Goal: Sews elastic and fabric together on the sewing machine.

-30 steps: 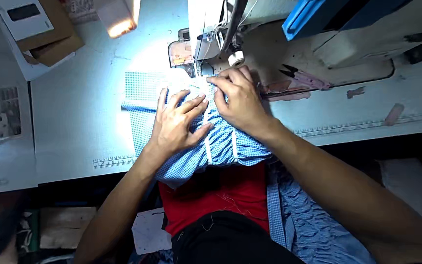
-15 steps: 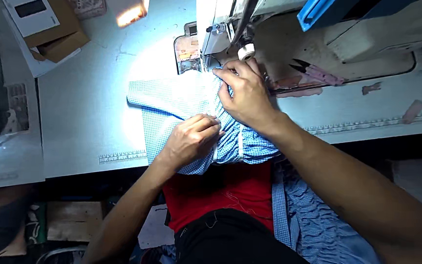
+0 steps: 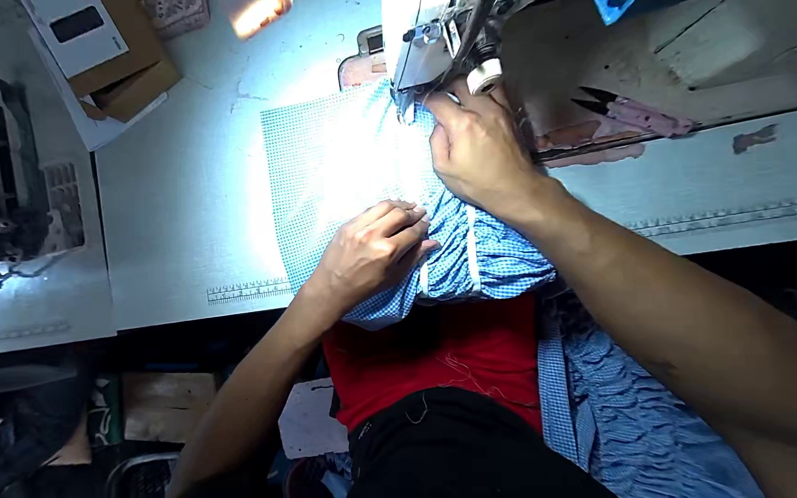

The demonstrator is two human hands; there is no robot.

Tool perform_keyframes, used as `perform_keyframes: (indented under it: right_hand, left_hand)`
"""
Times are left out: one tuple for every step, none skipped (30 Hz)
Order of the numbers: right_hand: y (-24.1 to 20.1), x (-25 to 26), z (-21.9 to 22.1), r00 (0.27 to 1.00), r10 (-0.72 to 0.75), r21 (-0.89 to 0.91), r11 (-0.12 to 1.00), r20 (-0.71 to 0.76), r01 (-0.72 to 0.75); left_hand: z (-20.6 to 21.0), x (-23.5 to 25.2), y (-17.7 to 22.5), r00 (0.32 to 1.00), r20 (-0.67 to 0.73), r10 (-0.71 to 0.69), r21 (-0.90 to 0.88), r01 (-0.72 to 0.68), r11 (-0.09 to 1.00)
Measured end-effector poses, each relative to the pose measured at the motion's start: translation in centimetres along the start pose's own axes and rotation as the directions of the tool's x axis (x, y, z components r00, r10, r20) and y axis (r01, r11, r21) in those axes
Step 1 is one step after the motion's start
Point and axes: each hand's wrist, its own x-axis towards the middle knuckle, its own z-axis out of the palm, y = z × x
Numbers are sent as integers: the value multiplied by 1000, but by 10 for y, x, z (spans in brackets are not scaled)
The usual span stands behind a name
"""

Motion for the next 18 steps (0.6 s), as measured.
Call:
perform_keyframes:
  right_hand:
    - [-1, 0, -1, 1000, 6, 1, 1000, -3, -6]
    - [-1, 0, 0, 1000, 12, 3, 1000, -13, -12]
    - [-1, 0, 0, 1000, 17, 3, 1000, -26, -17]
    - [-1, 1, -1, 999, 29, 8, 1000, -29, -29]
    - [-1, 3, -1, 999, 51, 11, 999, -16, -51]
    - [-1, 5, -2, 997, 82, 10, 997, 11, -82]
    - [0, 9, -3, 993, 115, 2, 993, 36, -115]
    - [-1, 12, -2, 988, 145, -6, 989, 54, -145]
    - [-2, 13, -2, 985, 165, -9, 986, 53, -164]
    - [-1, 14, 0, 986, 164, -1, 987, 21, -164]
    - [0, 12, 1, 989, 141, 15, 990, -32, -141]
    - [1, 9, 1, 992, 96, 33, 995, -82, -93]
    - [2, 3, 0, 993, 34, 46, 999, -112, -29]
    - [2, -4, -4, 995, -28, 42, 999, -95, 32]
    - [0, -11, -10, 996, -81, 26, 996, -40, 82]
    - [-1, -17, -15, 994, -112, 3, 994, 17, 112]
    - [-1, -22, -19, 991, -122, -10, 992, 63, 123]
    - [0, -26, -21, 989, -120, -20, 992, 81, 122]
  left_hand:
    - [-2, 0, 2, 1000, 15, -6, 3, 6, 1000]
    - [-3, -1, 3, 999, 28, -15, 4, 15, 1000]
    - [-4, -1, 4, 999, 38, -23, 5, 23, 1000]
    - [-4, -1, 4, 999, 38, -27, 7, 26, 1000]
    - [-4, -1, 4, 999, 37, -30, 8, 30, 1000]
    - [-4, -2, 5, 999, 38, -33, 9, 33, 999]
    - [-4, -1, 5, 999, 36, -36, 12, 36, 999]
    - [-4, -2, 6, 999, 35, -41, 16, 41, 999]
    - [-3, -2, 6, 998, 33, -45, 20, 44, 999]
    - [-3, -1, 6, 998, 36, -51, 27, 50, 998]
    - [-3, -1, 7, 998, 35, -56, 34, 55, 998]
    - [-2, -1, 7, 998, 30, -58, 40, 57, 998]
    - [-2, -1, 8, 998, 27, -60, 42, 58, 997]
    - [-2, -1, 8, 998, 28, -59, 44, 58, 997]
    - [-3, -1, 8, 998, 32, -57, 49, 55, 997]
    - [-3, -1, 9, 998, 36, -54, 54, 52, 997]
    - [-4, -2, 10, 998, 38, -52, 50, 50, 997]
    - [-4, -2, 12, 998, 39, -52, 49, 50, 998]
